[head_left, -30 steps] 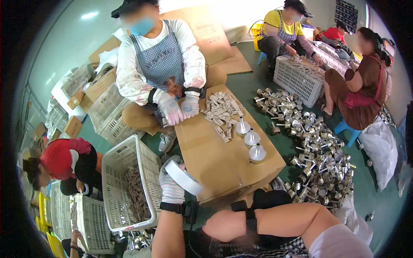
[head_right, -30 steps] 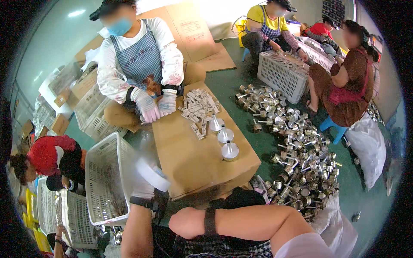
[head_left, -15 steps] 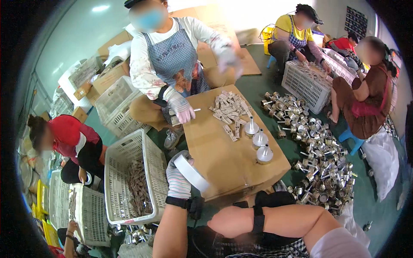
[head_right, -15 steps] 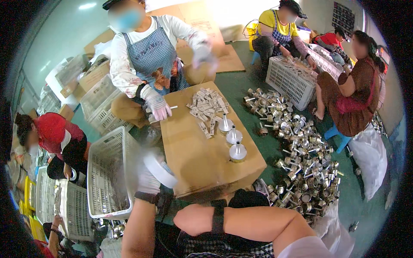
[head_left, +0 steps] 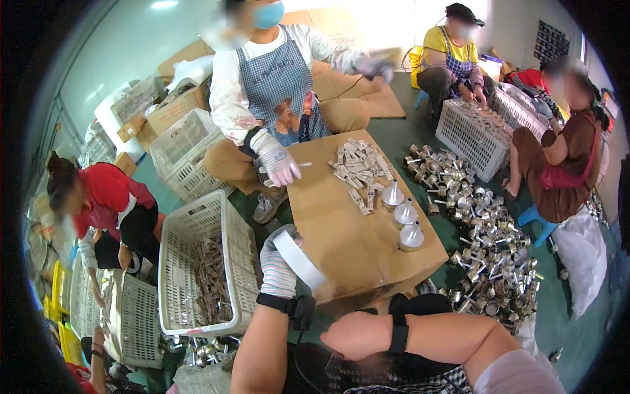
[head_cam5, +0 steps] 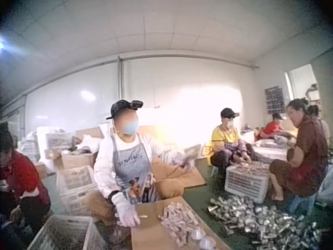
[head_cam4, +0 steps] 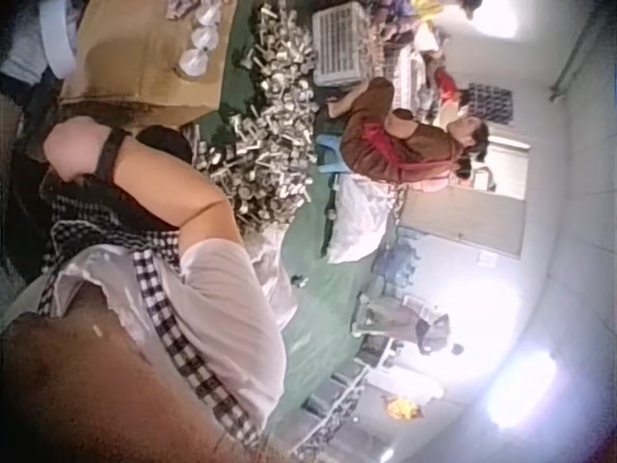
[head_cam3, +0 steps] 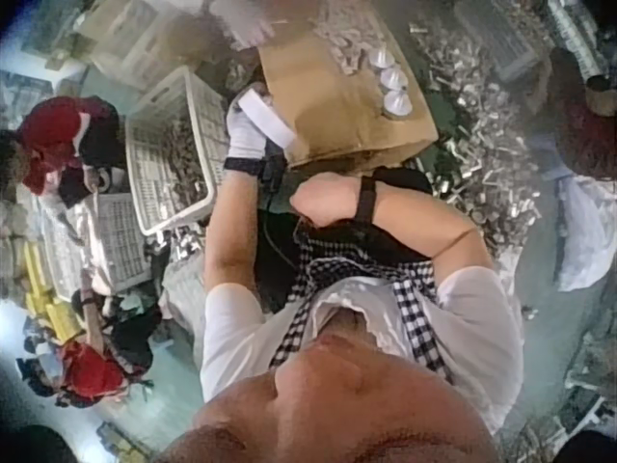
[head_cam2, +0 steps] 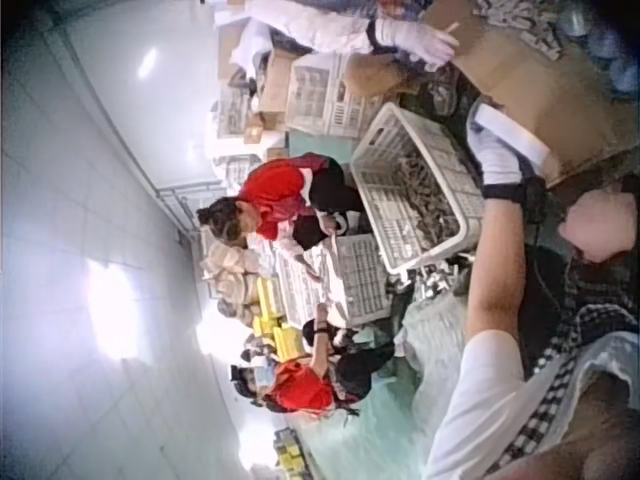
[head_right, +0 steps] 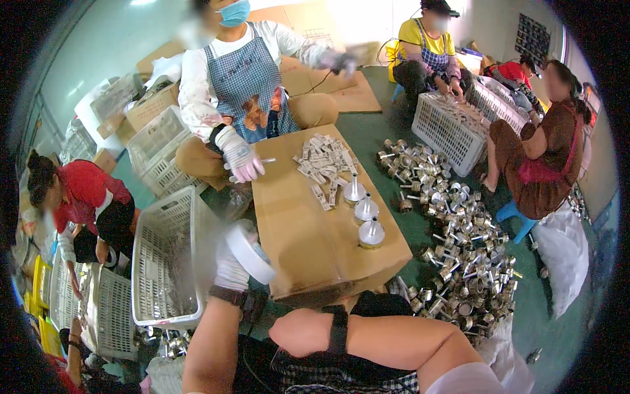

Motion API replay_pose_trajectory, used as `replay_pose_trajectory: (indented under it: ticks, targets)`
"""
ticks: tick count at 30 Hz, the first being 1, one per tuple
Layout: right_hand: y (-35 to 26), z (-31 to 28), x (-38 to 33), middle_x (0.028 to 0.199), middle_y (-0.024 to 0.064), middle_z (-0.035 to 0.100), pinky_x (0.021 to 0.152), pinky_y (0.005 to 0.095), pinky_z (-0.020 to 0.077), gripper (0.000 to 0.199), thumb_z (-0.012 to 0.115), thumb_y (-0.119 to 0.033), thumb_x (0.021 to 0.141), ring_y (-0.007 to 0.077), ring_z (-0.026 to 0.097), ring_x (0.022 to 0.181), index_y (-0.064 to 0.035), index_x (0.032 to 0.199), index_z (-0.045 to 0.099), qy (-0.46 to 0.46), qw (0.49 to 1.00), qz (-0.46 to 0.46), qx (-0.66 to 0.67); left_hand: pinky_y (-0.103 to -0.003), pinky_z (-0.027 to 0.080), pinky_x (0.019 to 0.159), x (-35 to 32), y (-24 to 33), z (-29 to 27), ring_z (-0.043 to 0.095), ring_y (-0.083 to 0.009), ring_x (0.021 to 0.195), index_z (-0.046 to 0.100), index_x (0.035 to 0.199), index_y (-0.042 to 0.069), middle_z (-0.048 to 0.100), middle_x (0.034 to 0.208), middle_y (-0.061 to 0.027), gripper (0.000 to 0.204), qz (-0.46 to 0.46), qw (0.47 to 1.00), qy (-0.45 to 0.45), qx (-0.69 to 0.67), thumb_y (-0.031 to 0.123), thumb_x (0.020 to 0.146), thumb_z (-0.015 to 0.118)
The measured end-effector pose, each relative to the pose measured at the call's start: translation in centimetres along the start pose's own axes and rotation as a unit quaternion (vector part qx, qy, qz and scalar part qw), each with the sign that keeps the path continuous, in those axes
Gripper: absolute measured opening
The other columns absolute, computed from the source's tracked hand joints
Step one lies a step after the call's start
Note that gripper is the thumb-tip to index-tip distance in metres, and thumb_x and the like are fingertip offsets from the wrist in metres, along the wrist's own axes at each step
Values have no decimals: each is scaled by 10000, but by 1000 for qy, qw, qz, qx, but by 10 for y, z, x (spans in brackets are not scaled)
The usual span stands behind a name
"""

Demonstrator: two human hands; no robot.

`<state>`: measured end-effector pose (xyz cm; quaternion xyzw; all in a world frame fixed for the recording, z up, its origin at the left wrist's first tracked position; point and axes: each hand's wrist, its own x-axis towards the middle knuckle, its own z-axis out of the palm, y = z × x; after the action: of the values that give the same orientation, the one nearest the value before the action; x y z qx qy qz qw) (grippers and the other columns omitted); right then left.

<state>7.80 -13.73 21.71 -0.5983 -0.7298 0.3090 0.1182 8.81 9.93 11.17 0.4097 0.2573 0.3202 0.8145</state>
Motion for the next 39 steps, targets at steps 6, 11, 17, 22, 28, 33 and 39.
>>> replay_pose_trajectory:
  ticks: [6,11,17,22,28,33,39]
  targets:
    - [6,10,6,689,218,616,543,448,506,160,615,-121,685,389,621,653,39,677,615,3,1000,10,-12,-340,529,568,1,2,-4,604,-247,674,641,865,-16,636,790,-132,134,-10,997,-50,-63,34,769,562]
    - [7,9,4,683,222,613,536,451,504,162,611,-123,696,388,620,647,38,677,611,3,1000,7,-15,-340,540,593,-10,2,13,610,-245,679,642,859,-10,638,797,-120,129,4,1000,-10,24,40,769,565]
    - [4,2,2,689,174,605,588,452,476,203,630,-151,683,379,604,694,-6,794,542,-29,1000,7,-8,-344,544,611,-2,2,4,615,-240,700,645,864,-6,643,806,-117,134,-43,998,-15,-49,16,748,580]
    - [1,0,1,693,207,614,559,452,498,169,619,-139,700,386,619,670,25,736,599,-9,1000,1,2,-346,544,608,-5,2,7,615,-238,702,646,873,-5,647,814,-125,143,-8,1000,-12,-7,34,760,568]
    - [2,9,9,692,222,615,548,452,505,170,616,-133,694,386,625,660,36,703,616,-2,1000,5,-4,-348,545,615,-2,3,-3,617,-238,704,644,890,-3,649,814,-122,164,-25,999,-5,-28,3,741,574]
    - [16,10,-5,692,213,612,566,453,503,166,611,-140,688,383,619,675,22,721,595,11,1000,24,1,-326,514,655,-5,-13,18,598,-212,729,609,954,20,636,872,-99,280,-88,984,-108,-113,247,870,469]
    - [-12,8,20,703,181,635,602,431,489,195,684,-172,583,334,618,689,-8,684,661,15,998,56,-31,-464,501,739,-11,1,-8,585,-285,908,551,1101,83,600,1033,-109,402,-145,978,-119,-87,385,895,382]
